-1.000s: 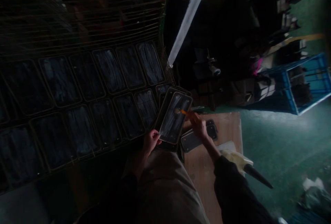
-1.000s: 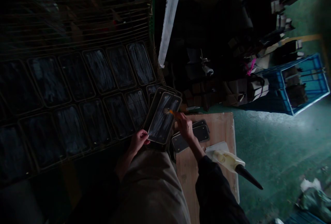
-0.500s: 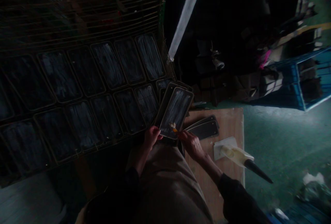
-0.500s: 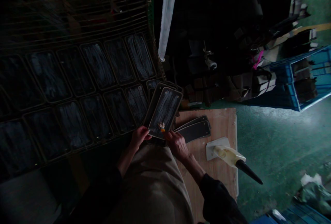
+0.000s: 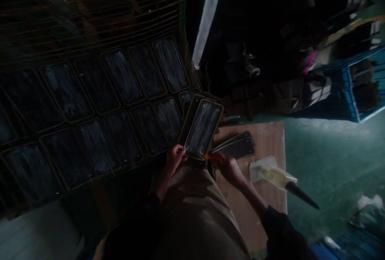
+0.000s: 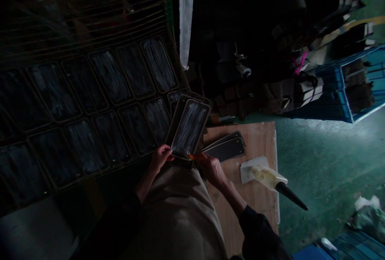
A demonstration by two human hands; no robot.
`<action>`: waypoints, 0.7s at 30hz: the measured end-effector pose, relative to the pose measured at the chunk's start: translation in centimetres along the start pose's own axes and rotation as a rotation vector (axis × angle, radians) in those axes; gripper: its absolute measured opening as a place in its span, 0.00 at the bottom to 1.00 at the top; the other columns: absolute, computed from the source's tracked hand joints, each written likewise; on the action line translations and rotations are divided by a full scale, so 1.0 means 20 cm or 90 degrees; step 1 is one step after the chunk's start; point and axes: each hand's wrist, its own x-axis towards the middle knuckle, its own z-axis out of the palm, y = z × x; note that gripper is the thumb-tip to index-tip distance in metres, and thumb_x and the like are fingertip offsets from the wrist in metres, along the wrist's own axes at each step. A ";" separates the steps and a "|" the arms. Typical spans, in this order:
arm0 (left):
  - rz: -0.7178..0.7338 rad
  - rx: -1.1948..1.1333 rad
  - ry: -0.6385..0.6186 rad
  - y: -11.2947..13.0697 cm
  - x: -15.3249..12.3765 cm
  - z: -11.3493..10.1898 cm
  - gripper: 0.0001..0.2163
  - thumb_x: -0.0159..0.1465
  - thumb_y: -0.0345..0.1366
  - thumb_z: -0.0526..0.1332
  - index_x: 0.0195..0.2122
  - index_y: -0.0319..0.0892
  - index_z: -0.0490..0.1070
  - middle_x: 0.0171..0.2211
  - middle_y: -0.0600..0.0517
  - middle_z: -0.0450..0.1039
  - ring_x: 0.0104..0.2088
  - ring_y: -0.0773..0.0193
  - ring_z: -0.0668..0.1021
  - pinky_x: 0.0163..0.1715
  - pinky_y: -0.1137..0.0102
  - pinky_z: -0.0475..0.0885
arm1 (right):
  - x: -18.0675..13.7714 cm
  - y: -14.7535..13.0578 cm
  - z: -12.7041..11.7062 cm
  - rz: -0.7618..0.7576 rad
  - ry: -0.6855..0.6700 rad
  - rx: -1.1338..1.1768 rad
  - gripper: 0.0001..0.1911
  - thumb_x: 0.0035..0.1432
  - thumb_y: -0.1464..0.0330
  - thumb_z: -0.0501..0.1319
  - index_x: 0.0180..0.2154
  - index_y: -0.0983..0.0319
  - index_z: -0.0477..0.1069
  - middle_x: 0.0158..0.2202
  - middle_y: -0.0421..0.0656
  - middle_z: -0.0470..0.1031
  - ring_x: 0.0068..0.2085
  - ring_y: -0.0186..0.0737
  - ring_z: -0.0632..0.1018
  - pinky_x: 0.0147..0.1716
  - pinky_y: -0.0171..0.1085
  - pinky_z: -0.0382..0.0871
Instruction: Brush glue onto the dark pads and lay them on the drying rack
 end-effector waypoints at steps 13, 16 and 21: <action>0.011 -0.001 0.005 0.01 0.01 0.01 0.12 0.50 0.40 0.68 0.31 0.41 0.69 0.21 0.56 0.73 0.17 0.65 0.78 0.16 0.74 0.73 | 0.47 0.06 -0.27 -0.066 0.367 -0.110 0.15 0.68 0.64 0.50 0.48 0.61 0.71 0.42 0.48 0.76 0.43 0.43 0.77 0.42 0.38 0.70; 0.014 -0.015 0.025 -0.01 0.01 0.02 0.13 0.50 0.41 0.68 0.32 0.41 0.69 0.23 0.56 0.73 0.18 0.64 0.78 0.17 0.74 0.74 | 0.45 0.05 -0.23 -0.071 0.342 -0.161 0.15 0.69 0.65 0.50 0.49 0.62 0.70 0.43 0.49 0.75 0.43 0.44 0.76 0.41 0.38 0.70; 0.008 -0.029 0.026 -0.03 0.01 0.02 0.14 0.50 0.43 0.68 0.31 0.41 0.68 0.23 0.56 0.74 0.18 0.64 0.79 0.19 0.72 0.75 | 0.23 0.02 -0.08 -0.017 0.180 -0.195 0.13 0.69 0.67 0.49 0.47 0.61 0.70 0.36 0.45 0.75 0.35 0.40 0.77 0.34 0.35 0.68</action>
